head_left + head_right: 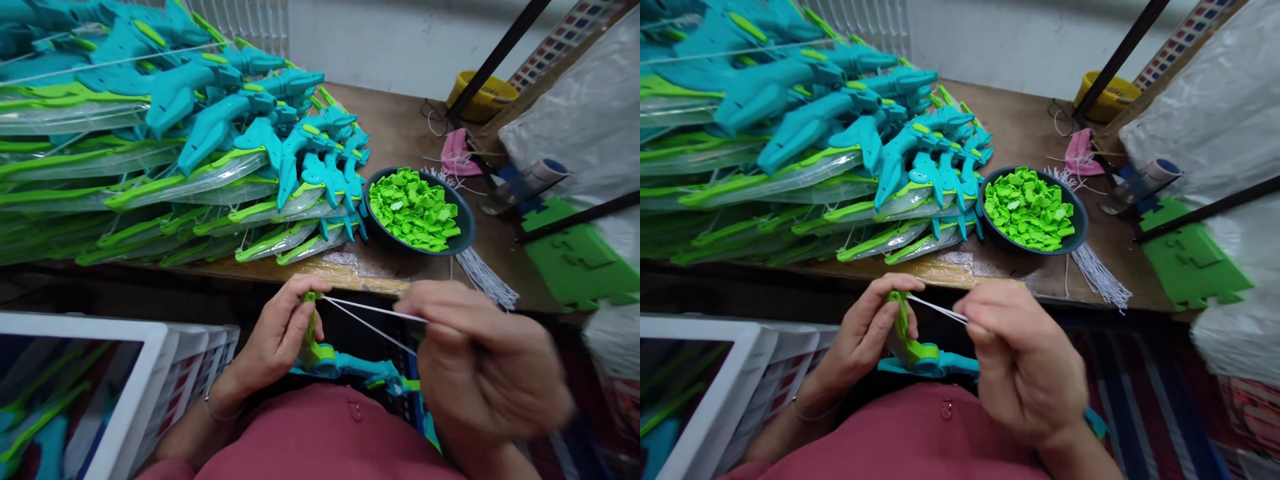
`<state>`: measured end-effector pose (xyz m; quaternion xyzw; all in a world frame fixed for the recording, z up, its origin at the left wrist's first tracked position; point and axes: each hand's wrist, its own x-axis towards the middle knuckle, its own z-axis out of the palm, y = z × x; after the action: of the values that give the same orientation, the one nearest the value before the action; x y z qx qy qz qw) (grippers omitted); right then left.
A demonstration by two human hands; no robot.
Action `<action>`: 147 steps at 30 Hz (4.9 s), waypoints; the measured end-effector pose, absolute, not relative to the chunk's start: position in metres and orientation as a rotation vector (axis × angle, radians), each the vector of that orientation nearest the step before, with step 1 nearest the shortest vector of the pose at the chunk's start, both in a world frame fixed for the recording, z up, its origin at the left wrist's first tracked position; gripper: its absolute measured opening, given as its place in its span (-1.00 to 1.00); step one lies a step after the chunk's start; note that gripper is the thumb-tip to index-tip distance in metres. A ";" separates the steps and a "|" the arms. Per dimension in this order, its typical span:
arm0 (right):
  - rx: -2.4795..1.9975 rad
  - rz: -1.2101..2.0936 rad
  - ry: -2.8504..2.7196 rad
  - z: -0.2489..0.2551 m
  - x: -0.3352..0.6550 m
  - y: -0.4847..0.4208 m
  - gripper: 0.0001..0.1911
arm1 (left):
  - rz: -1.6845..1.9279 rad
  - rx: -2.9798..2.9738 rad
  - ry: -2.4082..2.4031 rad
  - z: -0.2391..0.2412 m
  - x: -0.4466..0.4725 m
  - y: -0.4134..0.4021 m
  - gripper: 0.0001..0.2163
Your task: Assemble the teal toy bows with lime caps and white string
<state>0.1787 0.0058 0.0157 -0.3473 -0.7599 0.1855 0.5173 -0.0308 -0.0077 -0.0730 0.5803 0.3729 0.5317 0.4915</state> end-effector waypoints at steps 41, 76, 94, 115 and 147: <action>-0.722 0.752 -1.912 -0.050 0.139 0.019 -0.85 | 1.261 1.030 0.914 -0.075 -0.033 -0.005 -0.74; -0.813 0.873 -1.932 -0.043 0.133 0.026 -0.84 | 1.243 0.988 0.772 -0.083 -0.042 0.005 -0.78; -0.734 0.400 -2.028 -0.058 0.130 0.020 -0.83 | 1.172 0.902 0.814 -0.081 -0.043 0.006 -0.70; -0.871 0.681 -1.839 -0.061 0.129 0.015 -0.86 | 1.203 0.894 0.810 -0.088 -0.040 0.009 -0.68; -0.876 0.384 -2.218 -0.035 0.163 0.011 -0.87 | 1.241 1.049 0.813 -0.086 -0.036 0.002 -0.72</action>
<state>0.1633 0.0115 -0.0346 -0.3391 -0.8584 0.1488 0.3550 -0.0363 0.0022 -0.0858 0.4553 0.3530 0.5385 0.6149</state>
